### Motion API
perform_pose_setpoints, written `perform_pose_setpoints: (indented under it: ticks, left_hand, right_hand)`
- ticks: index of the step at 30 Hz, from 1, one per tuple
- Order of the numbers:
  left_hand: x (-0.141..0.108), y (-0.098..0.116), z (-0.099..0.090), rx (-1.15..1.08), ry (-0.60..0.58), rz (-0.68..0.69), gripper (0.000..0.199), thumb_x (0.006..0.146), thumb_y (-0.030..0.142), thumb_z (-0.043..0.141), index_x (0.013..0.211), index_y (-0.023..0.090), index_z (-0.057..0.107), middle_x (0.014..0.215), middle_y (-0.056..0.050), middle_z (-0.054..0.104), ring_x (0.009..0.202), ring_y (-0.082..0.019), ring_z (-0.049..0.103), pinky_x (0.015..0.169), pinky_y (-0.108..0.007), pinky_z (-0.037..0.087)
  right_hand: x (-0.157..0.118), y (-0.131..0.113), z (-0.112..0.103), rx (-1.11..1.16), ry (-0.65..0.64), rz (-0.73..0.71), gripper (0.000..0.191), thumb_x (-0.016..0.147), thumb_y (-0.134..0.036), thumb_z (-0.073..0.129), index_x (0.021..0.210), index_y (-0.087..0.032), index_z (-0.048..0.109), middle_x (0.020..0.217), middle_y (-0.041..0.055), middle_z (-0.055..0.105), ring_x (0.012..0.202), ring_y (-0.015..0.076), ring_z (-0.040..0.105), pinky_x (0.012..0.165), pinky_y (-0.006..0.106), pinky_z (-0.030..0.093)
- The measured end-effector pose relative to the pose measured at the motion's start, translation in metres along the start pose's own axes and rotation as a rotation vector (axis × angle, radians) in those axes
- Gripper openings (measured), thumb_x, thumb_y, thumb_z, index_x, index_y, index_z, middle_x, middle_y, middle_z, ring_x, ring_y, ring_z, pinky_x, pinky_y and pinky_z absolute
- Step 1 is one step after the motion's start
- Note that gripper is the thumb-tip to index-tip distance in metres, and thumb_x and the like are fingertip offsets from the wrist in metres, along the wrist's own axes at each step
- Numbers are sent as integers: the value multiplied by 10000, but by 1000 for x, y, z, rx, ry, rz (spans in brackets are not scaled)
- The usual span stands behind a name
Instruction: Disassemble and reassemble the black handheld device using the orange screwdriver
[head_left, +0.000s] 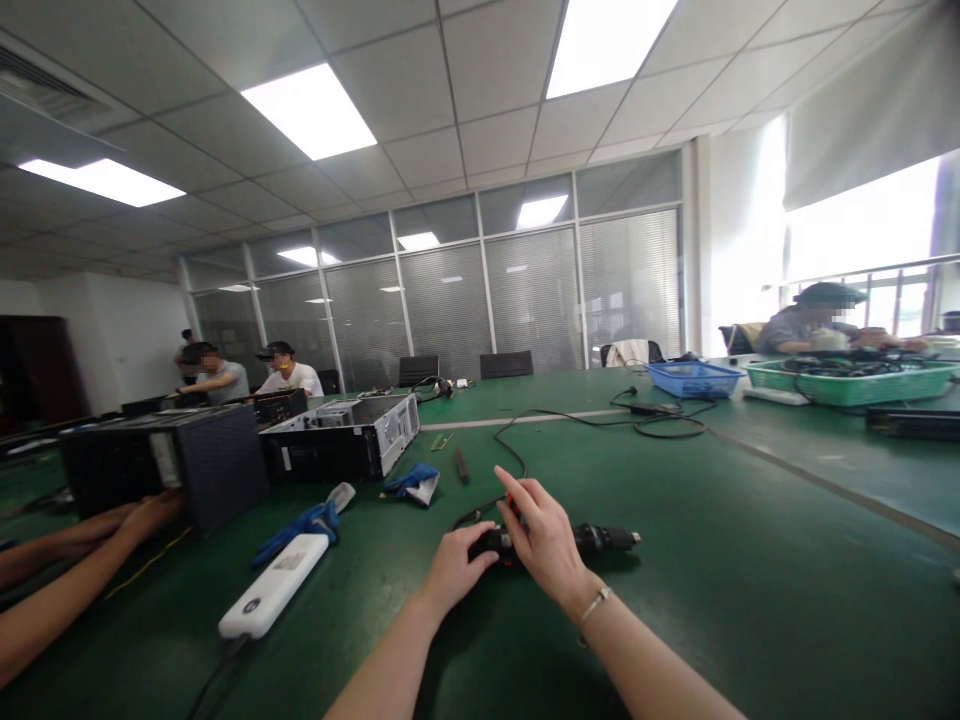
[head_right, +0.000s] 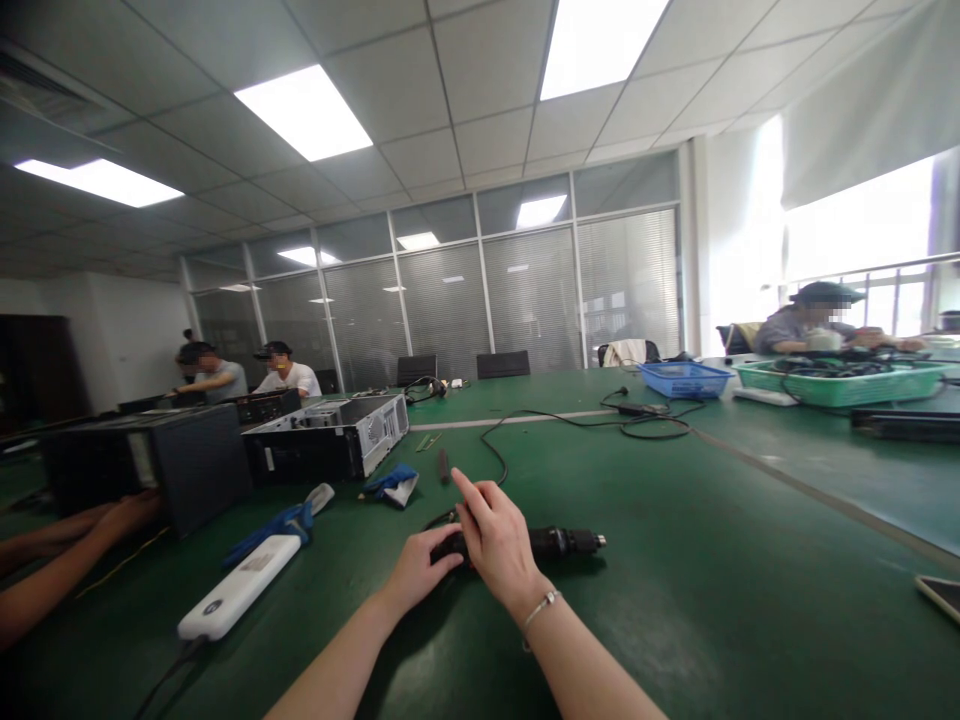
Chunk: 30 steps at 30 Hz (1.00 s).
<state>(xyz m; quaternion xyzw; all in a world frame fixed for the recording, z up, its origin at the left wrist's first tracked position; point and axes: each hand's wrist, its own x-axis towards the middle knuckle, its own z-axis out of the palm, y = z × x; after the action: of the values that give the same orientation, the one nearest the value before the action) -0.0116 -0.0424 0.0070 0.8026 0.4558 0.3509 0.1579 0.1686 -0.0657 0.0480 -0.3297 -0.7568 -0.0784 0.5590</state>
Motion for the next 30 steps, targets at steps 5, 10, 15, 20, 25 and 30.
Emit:
perform_pose_setpoints:
  ticks: [5,10,15,20,25,30]
  left_hand:
    - [0,3,-2,5,-7,-14,433,743,239,676,1175,274,657,1184,-22,679,1097,-267,607,1015,-383,432]
    - [-1,6,-3,3,-15,4,405,762,238,661,1166,259,661,1161,-23,689,1064,-256,623,994,-365,446]
    - [1,-2,1,13,-5,-2,435,742,224,681,1174,267,656,1189,-18,677,1105,-258,608,1026,-366,423]
    - [0,-6,1,13,-2,6,435,746,244,677,1180,253,652,1208,-28,666,1124,-261,601,1042,-375,412]
    - [-1,-4,1,33,2,8,406,769,248,642,1174,229,653,1167,-35,687,1084,-271,620,1001,-377,445]
    - [-1,-10,3,43,12,9,350,831,223,533,1156,196,659,1149,-50,694,1070,-245,631,982,-342,460]
  right_hand:
    - [-1,-3,-2,79,-3,-23,542,890,-122,376,1422,-205,321,1095,105,584,877,177,604,757,310,533]
    - [1,-8,-6,-28,-40,22,416,882,-209,458,1297,-188,472,1137,120,536,817,177,599,721,323,532]
    - [0,0,1,-65,16,7,463,939,-229,437,1400,-232,389,960,78,581,787,178,603,690,314,534]
    - [-5,2,2,-29,126,-91,619,945,-206,444,1494,-234,162,1161,109,614,1010,209,619,823,338,544]
    - [-4,-12,-8,-17,123,-181,605,932,-173,433,1485,-222,191,1241,116,589,1098,207,590,912,346,510]
    - [-5,-30,-12,52,-328,-308,510,921,-188,378,1426,-166,313,1191,141,602,1014,208,614,837,325,522]
